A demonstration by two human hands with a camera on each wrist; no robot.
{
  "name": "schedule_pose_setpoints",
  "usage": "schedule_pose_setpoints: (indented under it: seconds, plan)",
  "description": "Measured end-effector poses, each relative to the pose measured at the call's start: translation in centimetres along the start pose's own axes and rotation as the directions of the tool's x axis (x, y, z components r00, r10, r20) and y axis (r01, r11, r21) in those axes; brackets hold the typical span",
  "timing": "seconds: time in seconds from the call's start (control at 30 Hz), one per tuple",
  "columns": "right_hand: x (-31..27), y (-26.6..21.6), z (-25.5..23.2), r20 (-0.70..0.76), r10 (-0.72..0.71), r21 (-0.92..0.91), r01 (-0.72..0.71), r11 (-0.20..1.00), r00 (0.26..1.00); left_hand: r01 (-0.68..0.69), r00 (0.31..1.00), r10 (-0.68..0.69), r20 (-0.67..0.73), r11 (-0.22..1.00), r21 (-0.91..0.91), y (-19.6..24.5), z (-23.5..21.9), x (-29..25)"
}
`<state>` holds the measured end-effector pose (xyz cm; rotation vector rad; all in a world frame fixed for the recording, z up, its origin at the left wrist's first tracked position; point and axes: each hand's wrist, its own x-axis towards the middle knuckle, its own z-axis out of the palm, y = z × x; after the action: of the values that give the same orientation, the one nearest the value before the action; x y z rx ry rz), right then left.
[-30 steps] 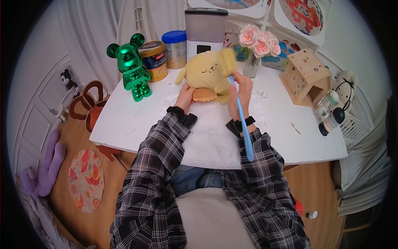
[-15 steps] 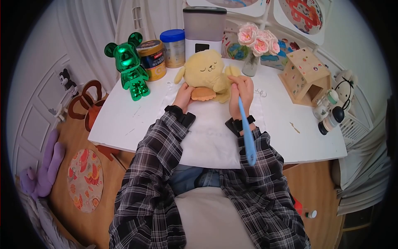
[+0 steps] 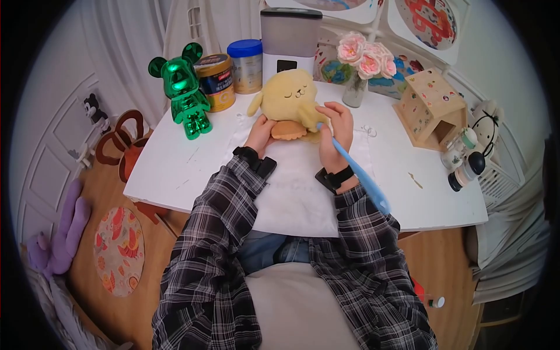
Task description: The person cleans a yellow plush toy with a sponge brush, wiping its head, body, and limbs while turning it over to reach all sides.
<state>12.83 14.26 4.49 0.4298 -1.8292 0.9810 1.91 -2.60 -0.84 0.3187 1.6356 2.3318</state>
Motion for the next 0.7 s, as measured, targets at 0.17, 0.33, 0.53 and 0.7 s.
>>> schedule_pose_setpoints:
  seconds: [0.17, 0.33, 0.53, 0.7]
  plan:
    - [0.4, 0.1, 0.2, -0.09, 0.025, 0.144, -0.012, 0.99, 0.996, 0.004, 1.0, -0.004, 0.002, 1.0, 0.011, -0.1, -0.1, 0.2]
    - [0.6, 1.2, 0.7, -0.078, 0.099, 0.079, -0.092, 0.993, 0.992, 0.008, 1.0, -0.009, 0.018, 1.0, 0.018, 0.1, 0.0, 0.1]
    - [0.5, 2.0, -0.8, -0.223, 0.191, 0.076, -0.178, 0.981, 0.956, 0.007, 1.0, -0.007, -0.009, 1.0, 0.016, -0.1, -0.1, 0.2]
    - [0.7, 1.3, 0.1, -0.193, 0.167, 0.268, -0.112, 0.957, 0.967, 0.004, 1.0, -0.004, -0.002, 1.0, 0.008, -0.2, -0.2, 0.4]
